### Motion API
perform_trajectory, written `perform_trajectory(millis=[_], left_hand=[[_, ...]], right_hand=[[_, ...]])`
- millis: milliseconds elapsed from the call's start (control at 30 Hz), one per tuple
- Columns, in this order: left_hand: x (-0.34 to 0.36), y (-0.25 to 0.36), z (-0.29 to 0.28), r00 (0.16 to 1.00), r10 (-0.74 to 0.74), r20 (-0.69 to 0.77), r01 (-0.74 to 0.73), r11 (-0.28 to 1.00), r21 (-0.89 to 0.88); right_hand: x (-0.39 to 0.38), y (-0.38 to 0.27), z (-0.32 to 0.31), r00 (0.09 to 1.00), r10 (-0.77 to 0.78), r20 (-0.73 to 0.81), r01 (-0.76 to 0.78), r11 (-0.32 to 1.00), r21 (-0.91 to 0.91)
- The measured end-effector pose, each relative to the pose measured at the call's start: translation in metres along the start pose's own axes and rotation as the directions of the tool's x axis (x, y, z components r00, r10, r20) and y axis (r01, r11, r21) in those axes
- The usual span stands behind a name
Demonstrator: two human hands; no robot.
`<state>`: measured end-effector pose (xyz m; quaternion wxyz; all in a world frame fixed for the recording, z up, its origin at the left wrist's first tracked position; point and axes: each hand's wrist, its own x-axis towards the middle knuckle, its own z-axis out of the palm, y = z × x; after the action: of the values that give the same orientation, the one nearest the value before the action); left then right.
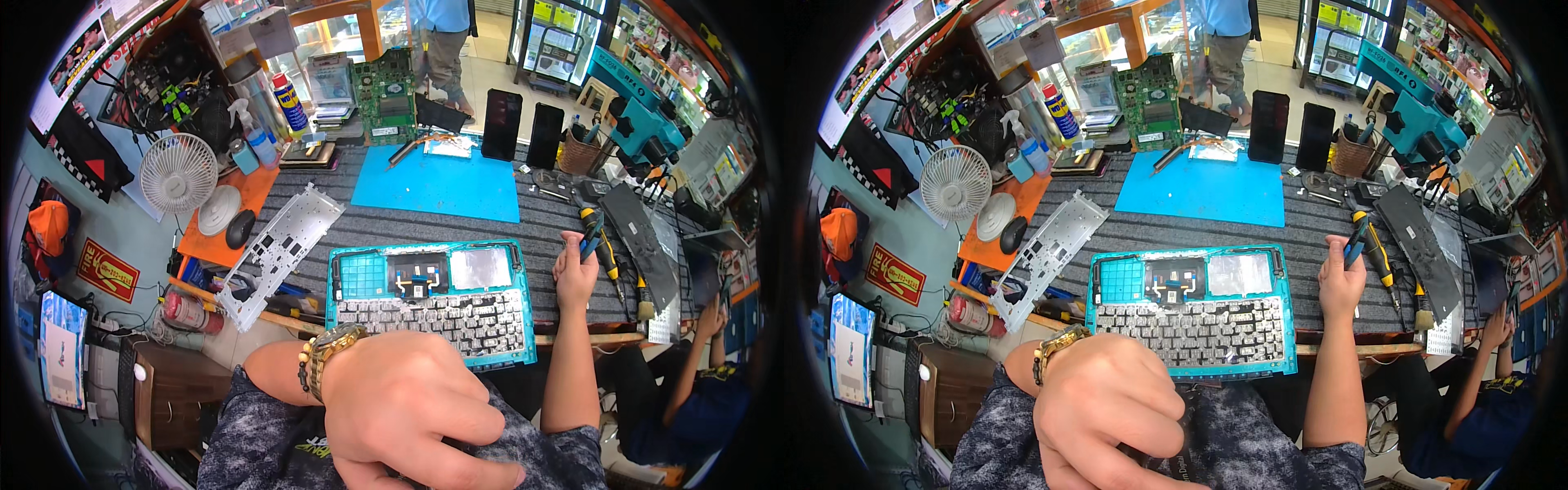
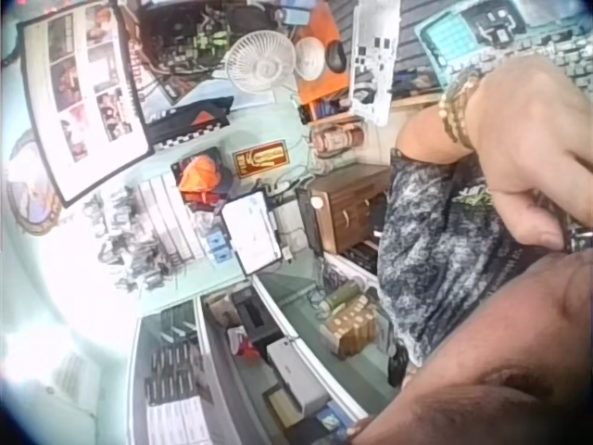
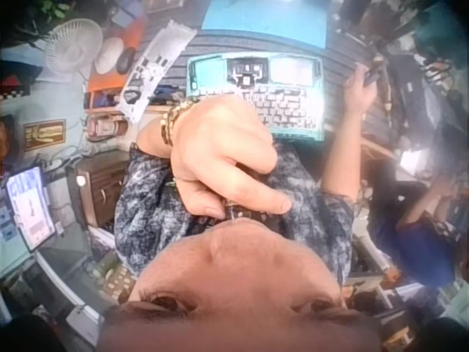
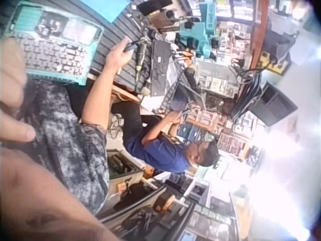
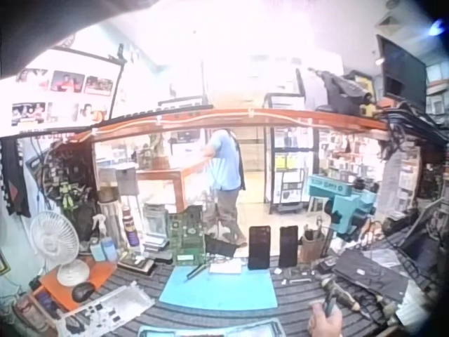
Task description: The person works on the internal components of a laptop chassis, using a pair of tweezers to lift and move small metal components and cables within the device frame.
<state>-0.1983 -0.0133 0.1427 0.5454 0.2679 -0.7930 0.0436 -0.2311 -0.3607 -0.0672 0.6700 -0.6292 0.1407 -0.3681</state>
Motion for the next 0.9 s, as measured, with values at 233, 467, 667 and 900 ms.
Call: perform_trajectory(millis=[233,467,667,900], left_hand=[[0.001,0.001,0.004,0.997,-0.042,-0.06,0.038,0.997,-0.065],[0.003,0.005,-0.005,0.996,-0.088,-0.028,0.087,0.996,-0.031],[0.0,0.002,-0.005,0.997,-0.059,-0.04,0.058,0.998,-0.006],[0.002,0.003,-0.011,0.998,-0.062,-0.019,0.062,0.998,-0.007]], right_hand=[[0.0,-0.001,0.0,1.0,-0.009,0.007,0.009,1.0,-0.003],[-0.001,-0.001,0.002,1.0,0.009,-0.022,-0.008,0.999,0.037],[-0.001,-0.003,0.002,1.0,0.009,-0.025,-0.008,0.999,0.036],[0.0,-0.001,0.002,1.0,0.008,-0.022,-0.007,0.999,0.044]])
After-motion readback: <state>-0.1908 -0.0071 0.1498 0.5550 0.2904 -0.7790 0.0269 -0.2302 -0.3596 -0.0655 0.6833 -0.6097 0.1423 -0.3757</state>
